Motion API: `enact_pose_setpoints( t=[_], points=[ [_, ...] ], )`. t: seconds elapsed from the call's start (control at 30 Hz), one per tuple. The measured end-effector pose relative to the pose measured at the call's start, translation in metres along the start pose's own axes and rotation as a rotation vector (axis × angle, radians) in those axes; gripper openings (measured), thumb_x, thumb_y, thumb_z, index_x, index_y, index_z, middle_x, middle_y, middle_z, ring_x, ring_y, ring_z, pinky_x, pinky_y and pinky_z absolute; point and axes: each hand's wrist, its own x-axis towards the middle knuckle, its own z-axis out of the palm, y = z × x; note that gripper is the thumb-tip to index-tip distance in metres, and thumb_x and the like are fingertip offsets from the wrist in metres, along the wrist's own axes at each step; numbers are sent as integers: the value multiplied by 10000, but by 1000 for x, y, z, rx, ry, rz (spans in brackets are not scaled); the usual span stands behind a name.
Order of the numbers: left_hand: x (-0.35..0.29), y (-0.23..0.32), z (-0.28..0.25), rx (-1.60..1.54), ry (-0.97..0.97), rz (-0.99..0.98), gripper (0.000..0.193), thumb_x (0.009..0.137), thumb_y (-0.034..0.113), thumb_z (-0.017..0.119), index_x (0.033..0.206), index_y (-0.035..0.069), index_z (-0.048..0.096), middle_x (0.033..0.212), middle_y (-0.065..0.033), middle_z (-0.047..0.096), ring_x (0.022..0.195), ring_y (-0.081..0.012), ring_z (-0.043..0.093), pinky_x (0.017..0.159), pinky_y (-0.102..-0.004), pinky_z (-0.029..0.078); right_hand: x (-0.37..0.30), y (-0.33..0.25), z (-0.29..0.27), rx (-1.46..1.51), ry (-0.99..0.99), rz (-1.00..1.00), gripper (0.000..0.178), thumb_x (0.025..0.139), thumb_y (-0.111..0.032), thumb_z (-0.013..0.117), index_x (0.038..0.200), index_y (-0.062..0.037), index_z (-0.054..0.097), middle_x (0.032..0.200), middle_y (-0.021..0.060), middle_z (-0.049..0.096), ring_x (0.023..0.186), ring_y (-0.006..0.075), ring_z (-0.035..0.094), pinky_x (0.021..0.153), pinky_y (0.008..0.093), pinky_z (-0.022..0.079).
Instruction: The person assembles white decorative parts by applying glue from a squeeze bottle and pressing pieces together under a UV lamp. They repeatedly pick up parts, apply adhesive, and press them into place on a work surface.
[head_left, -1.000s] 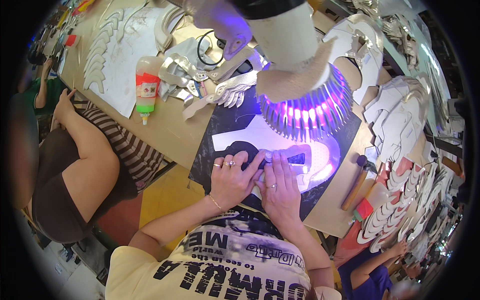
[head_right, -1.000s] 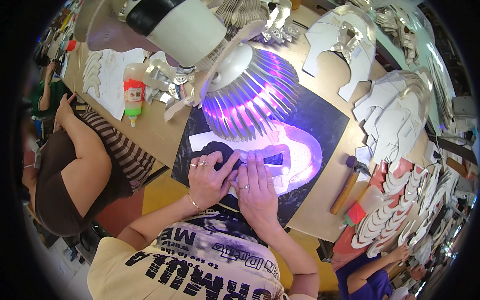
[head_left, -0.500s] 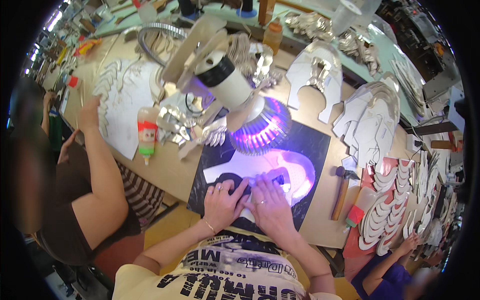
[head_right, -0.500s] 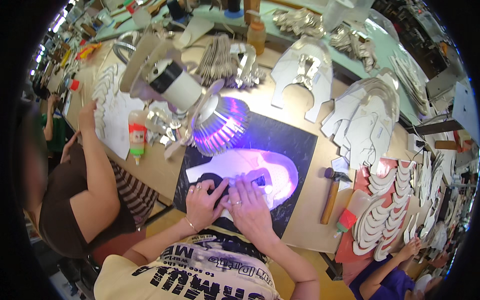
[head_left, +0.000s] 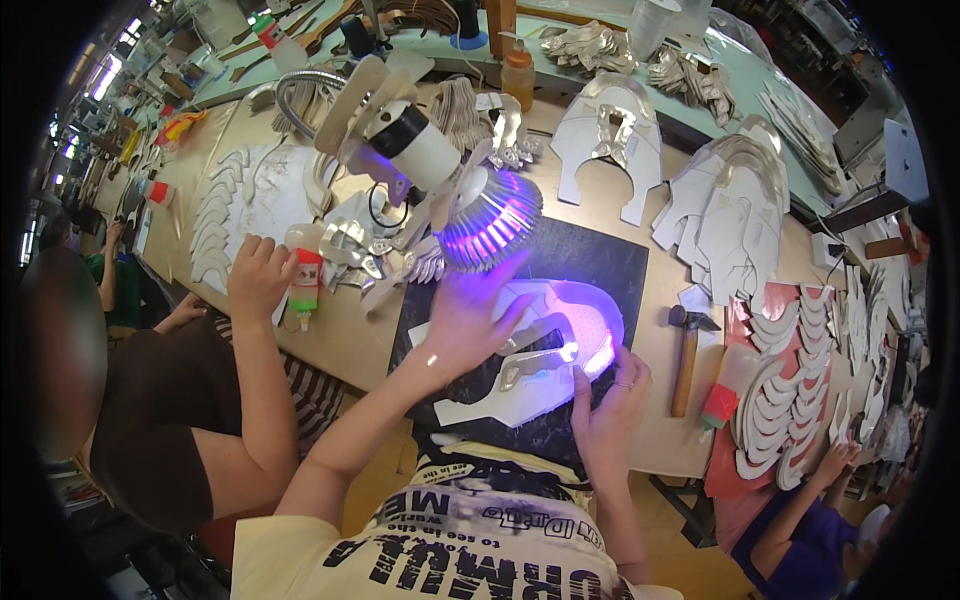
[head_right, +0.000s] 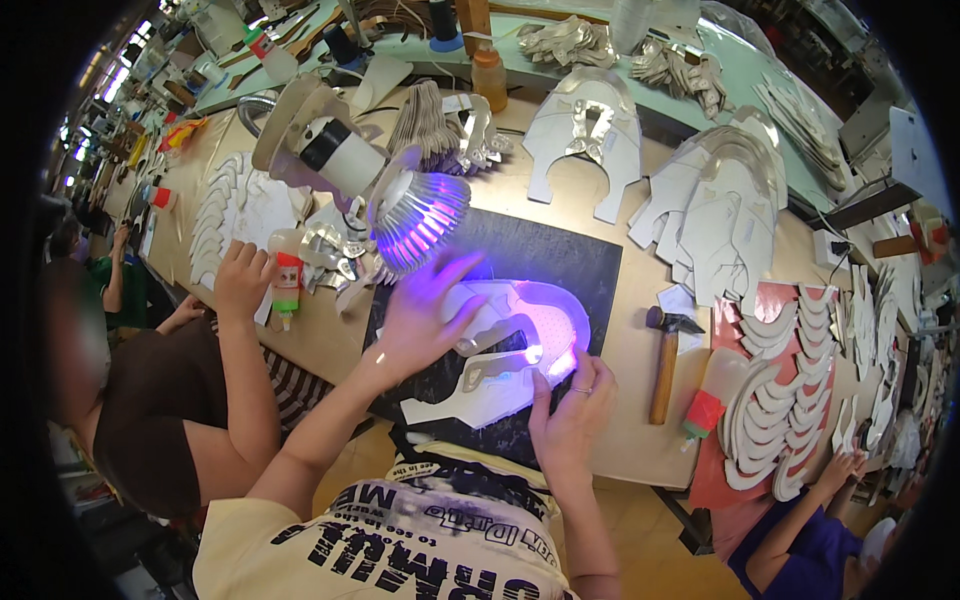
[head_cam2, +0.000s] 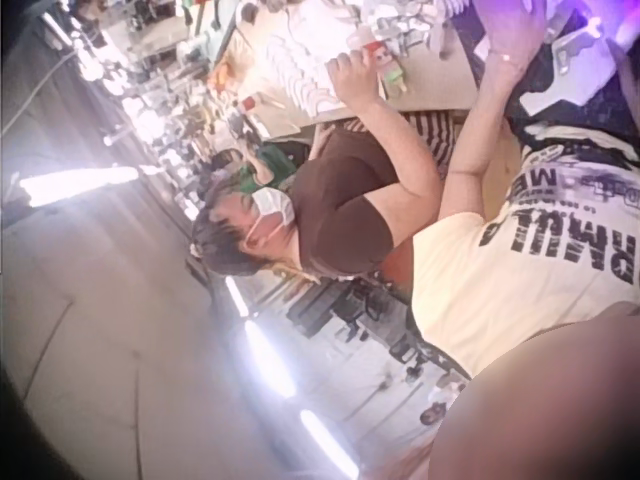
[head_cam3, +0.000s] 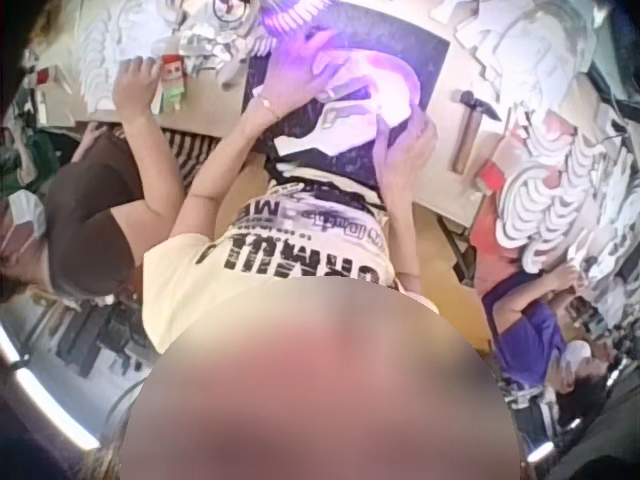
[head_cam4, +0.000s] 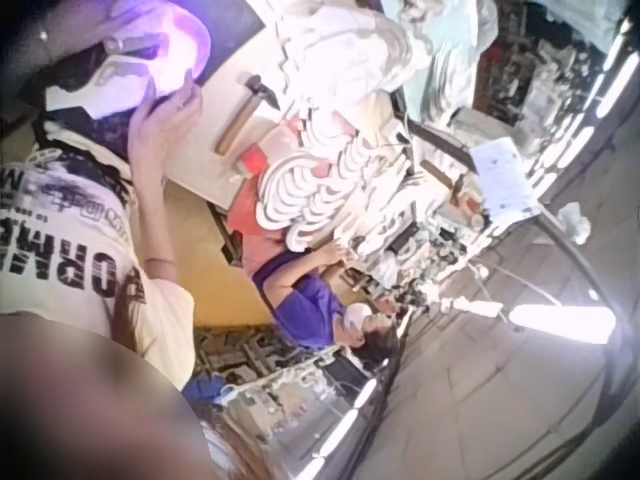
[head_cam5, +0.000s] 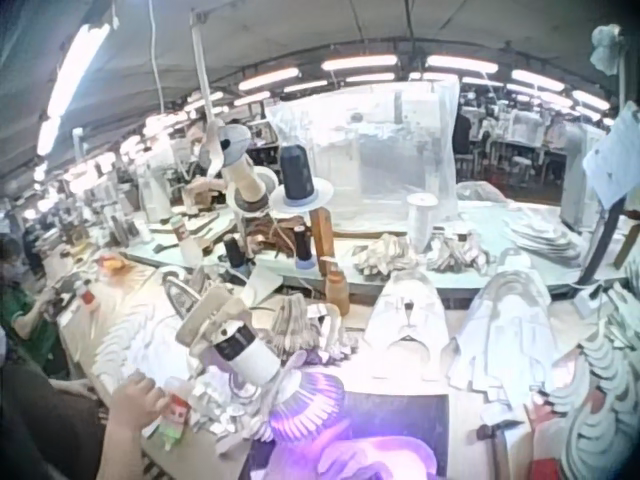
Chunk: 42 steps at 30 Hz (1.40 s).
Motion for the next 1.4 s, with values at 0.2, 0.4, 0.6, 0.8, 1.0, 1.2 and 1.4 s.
enact_pose_setpoints(
  t=[0.2, 0.4, 0.6, 0.8, 1.0, 1.2, 1.4],
  points=[
    [45, -15, 43, -165, -421, 83, 382, 917, 291, 671, 1199, 40, 611, 1024, -207, 644, 915, -376, 644, 836, -440, 509, -2, -6, 8, 145, 21, 151, 746, 894, -170, 710, 1498, -7, 302, 1224, 221, 449, 1034, 380, 540, 908, 458, 455],
    [13, -29, 36, -737, -132, -503, 266, 1004, 247, 590, 1147, 22, 601, 931, -53, 632, 855, -129, 621, 755, -279, 498, 70, 5, -12, 214, 102, -59, 517, 898, -107, 684, 1374, -28, 500, 1219, 201, 505, 1047, 343, 578, 922, 424, 461],
    [-64, 21, -6, -1275, -422, -901, 311, 996, 230, 614, 1209, 15, 544, 959, -22, 646, 871, -107, 672, 650, -226, 554, 114, 0, -32, 10, -60, -158, 344, 899, -175, 677, 1215, -46, 634, 1109, 149, 630, 1054, 326, 599, 909, 424, 457],
    [-62, 20, -45, -489, -326, -234, 264, 900, 196, 699, 1092, 20, 652, 903, -143, 674, 859, -279, 683, 749, -368, 539, 121, -7, 1, -35, -144, -349, 262, 899, -165, 669, 1140, -62, 676, 1137, 129, 625, 1078, 306, 587, 926, 418, 447],
    [-2, -23, 3, 60, -168, -157, 525, 845, 233, 732, 1326, 112, 563, 1265, -185, 580, 1174, -361, 552, 1014, -465, 425, 151, -16, 34, -235, -324, -593, 322, 770, -178, 721, 1077, -88, 687, 1117, 95, 593, 1118, 271, 555, 968, 416, 412],
    [-27, -22, 22, -102, -140, -120, 709, 794, 256, 788, 1425, 98, 507, 1115, -187, 636, 1027, -342, 618, 921, -421, 474, 146, -15, 25, -325, -417, -630, 303, 738, -180, 712, 1018, -84, 652, 1064, 75, 573, 1111, 260, 539, 1010, 452, 373],
    [-42, -15, 26, -225, -88, -212, 596, 793, 215, 790, 1332, 67, 581, 927, -164, 666, 813, -321, 658, 750, -407, 525, 123, -21, 9, -481, -434, -821, 236, 792, -155, 643, 1018, -91, 623, 1024, 54, 578, 1148, 231, 530, 1088, 473, 323]
  ],
)
